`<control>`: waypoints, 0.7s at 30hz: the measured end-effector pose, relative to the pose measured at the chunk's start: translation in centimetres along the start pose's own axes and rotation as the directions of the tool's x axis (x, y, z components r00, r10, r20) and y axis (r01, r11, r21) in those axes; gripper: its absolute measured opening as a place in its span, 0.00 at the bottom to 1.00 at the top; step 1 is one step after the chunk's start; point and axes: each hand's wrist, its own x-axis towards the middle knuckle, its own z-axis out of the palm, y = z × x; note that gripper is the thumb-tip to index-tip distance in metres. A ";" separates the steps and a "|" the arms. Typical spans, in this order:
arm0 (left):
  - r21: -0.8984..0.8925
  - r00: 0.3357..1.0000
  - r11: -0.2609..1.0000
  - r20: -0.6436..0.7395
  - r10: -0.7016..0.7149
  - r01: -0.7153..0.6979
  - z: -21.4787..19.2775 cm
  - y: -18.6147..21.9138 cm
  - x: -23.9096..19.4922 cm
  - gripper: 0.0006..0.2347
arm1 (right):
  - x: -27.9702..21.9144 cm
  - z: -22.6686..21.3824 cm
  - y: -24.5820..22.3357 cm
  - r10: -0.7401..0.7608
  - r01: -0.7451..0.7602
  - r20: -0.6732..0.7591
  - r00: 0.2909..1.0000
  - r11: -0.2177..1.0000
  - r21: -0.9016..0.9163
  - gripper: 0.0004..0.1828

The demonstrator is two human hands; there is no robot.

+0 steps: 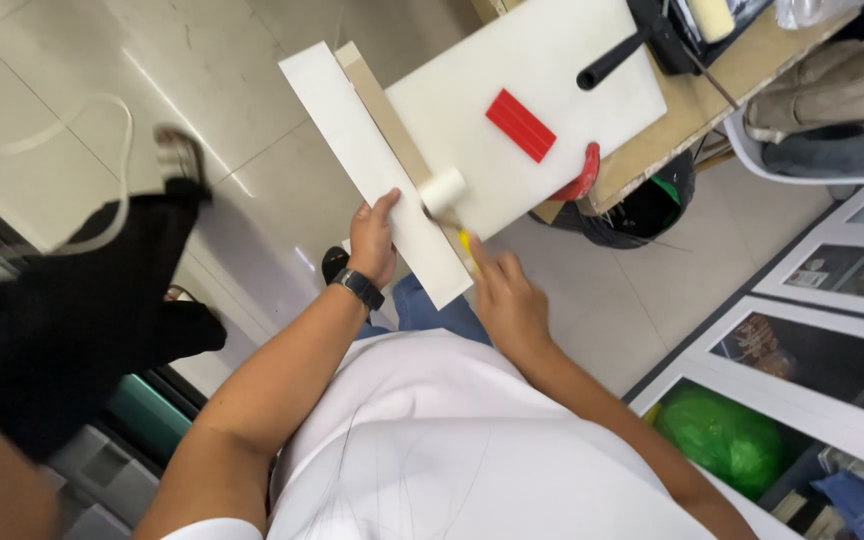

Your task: Applying and smoothing white adhesive strips onto a board using a squeegee and a roller on a workbench.

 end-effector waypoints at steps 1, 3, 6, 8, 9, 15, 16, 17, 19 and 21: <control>-0.008 1.000 1.000 -0.001 0.008 -0.008 0.5 0.6 0.0 0.15 | -0.7 -0.3 0.7 -0.011 0.011 -0.003 1.000 1.000 -0.002 0.25; -0.004 1.000 1.000 0.010 0.004 -0.004 0.8 1.0 -1.0 0.15 | -3.2 -0.9 1.7 0.007 -0.004 0.052 0.999 0.998 -0.055 0.24; -0.033 1.000 0.999 0.017 0.018 -0.017 0.6 0.6 -0.2 0.15 | 1.4 0.9 0.4 -0.045 0.043 -0.023 0.999 0.996 -0.082 0.25; -0.031 1.000 0.999 0.018 0.023 -0.022 1.3 1.5 -1.1 0.16 | 6.6 2.0 -2.2 -0.071 0.066 -0.057 0.996 0.995 -0.073 0.25; -0.026 1.000 1.000 0.015 0.016 -0.016 1.5 1.8 -1.6 0.16 | 9.1 2.6 -3.5 -0.089 0.084 -0.081 0.993 0.995 -0.063 0.25; -0.004 0.999 1.000 0.031 0.020 -0.020 1.3 1.3 -0.9 0.17 | 9.2 1.9 -3.8 -0.092 0.090 -0.025 0.995 0.993 -0.078 0.26; -0.011 0.999 1.000 0.027 0.024 -0.024 1.3 1.5 -1.0 0.17 | 8.1 1.1 -3.7 -0.101 0.098 -0.023 0.995 0.992 -0.079 0.26; -0.007 0.999 1.000 0.034 0.017 -0.017 1.3 1.6 -1.0 0.16 | 7.0 0.4 -3.5 -0.058 0.061 0.043 0.997 0.996 -0.071 0.25; -0.004 0.999 1.000 0.033 0.008 -0.008 1.0 1.3 -1.4 0.15 | 6.3 0.3 -3.2 -0.018 0.026 0.116 0.993 0.998 -0.064 0.25; 0.013 0.999 1.000 0.048 -0.013 0.012 1.2 1.4 -1.3 0.15 | 8.4 1.6 -2.9 -0.082 0.082 0.011 0.997 0.988 -0.131 0.27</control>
